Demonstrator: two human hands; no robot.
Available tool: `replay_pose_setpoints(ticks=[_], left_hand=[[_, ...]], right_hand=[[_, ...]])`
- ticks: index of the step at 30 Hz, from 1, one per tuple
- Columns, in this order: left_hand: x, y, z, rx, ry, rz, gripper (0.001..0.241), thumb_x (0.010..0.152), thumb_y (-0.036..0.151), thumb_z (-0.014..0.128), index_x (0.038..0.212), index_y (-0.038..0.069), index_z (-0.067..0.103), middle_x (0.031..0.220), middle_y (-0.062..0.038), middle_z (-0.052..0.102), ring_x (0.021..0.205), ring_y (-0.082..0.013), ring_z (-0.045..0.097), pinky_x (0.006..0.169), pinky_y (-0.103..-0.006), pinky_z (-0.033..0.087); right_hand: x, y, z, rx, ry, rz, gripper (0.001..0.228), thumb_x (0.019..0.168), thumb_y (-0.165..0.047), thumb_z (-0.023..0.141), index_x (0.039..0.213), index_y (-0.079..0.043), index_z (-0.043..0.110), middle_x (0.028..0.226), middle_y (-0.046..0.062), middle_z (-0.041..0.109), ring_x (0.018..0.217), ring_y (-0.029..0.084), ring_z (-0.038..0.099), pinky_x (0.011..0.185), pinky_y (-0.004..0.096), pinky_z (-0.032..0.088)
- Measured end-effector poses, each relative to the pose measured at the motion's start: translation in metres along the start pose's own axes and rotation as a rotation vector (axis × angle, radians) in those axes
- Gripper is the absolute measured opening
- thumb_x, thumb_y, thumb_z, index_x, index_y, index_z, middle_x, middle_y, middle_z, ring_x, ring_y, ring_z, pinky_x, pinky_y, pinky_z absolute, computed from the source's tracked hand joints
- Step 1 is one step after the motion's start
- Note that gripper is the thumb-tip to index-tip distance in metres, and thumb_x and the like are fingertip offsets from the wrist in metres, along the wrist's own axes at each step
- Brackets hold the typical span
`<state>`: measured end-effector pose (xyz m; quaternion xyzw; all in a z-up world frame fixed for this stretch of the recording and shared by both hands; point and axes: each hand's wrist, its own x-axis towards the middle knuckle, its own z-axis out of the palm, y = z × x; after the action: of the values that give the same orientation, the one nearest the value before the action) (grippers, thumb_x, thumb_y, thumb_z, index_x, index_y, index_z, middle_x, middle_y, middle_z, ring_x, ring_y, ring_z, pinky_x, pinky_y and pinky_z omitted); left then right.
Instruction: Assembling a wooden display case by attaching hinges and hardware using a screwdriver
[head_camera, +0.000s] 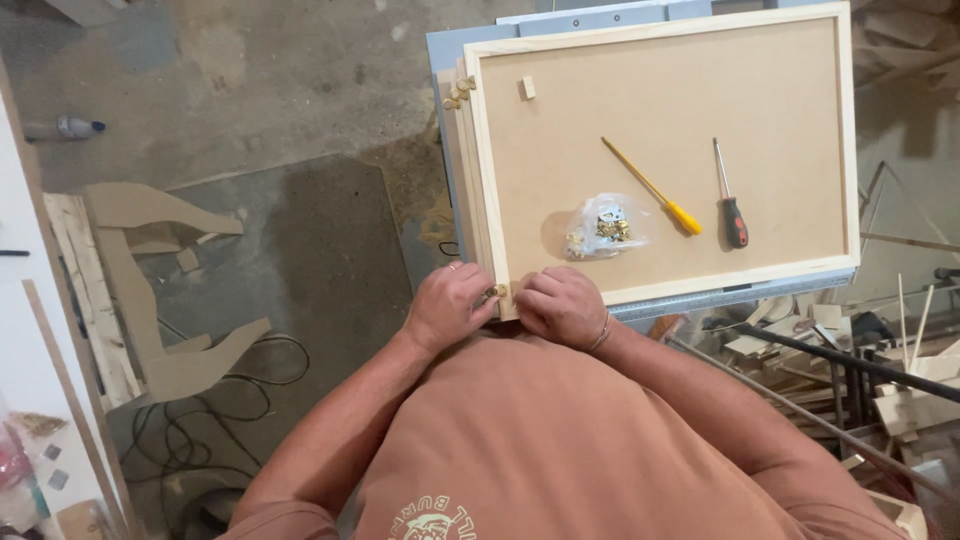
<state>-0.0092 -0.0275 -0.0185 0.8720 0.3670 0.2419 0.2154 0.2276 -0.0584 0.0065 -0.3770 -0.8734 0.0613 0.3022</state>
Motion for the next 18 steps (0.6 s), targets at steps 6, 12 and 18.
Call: replay_pose_setpoints(ticks=[6,12,18], left_hand=[[-0.005,-0.005,0.009,0.021,0.028,0.001,0.022,0.088,0.041,0.066,0.083,0.021,0.060,0.075,-0.002,0.053,0.074,-0.0249,0.064,0.067,-0.0388,0.054],[-0.004,-0.004,0.005,0.013,0.009,0.006,0.020,0.088,0.039,0.065,0.085,0.020,0.060,0.074,-0.003,0.053,0.074,-0.0259,0.064,0.067,-0.0400,0.054],[-0.005,-0.005,0.008,0.005,0.046,0.018,0.020,0.088,0.039,0.065,0.082,0.020,0.059,0.073,-0.002,0.053,0.072,-0.0249,0.063,0.066,-0.0383,0.053]], right_hand=[[-0.001,0.002,0.002,0.027,0.003,-0.030,0.007,0.086,-0.024,0.068,0.084,-0.017,0.069,0.075,0.002,0.057,0.061,0.023,0.058,0.058,0.036,0.051],[-0.005,0.003,0.006,0.023,-0.012,-0.019,0.007,0.085,-0.024,0.069,0.086,-0.017,0.071,0.076,0.002,0.058,0.062,0.023,0.060,0.058,0.036,0.052],[0.013,-0.009,-0.008,0.013,-0.003,-0.028,0.009,0.086,-0.019,0.068,0.092,-0.016,0.073,0.075,0.004,0.058,0.060,0.025,0.058,0.057,0.037,0.051]])
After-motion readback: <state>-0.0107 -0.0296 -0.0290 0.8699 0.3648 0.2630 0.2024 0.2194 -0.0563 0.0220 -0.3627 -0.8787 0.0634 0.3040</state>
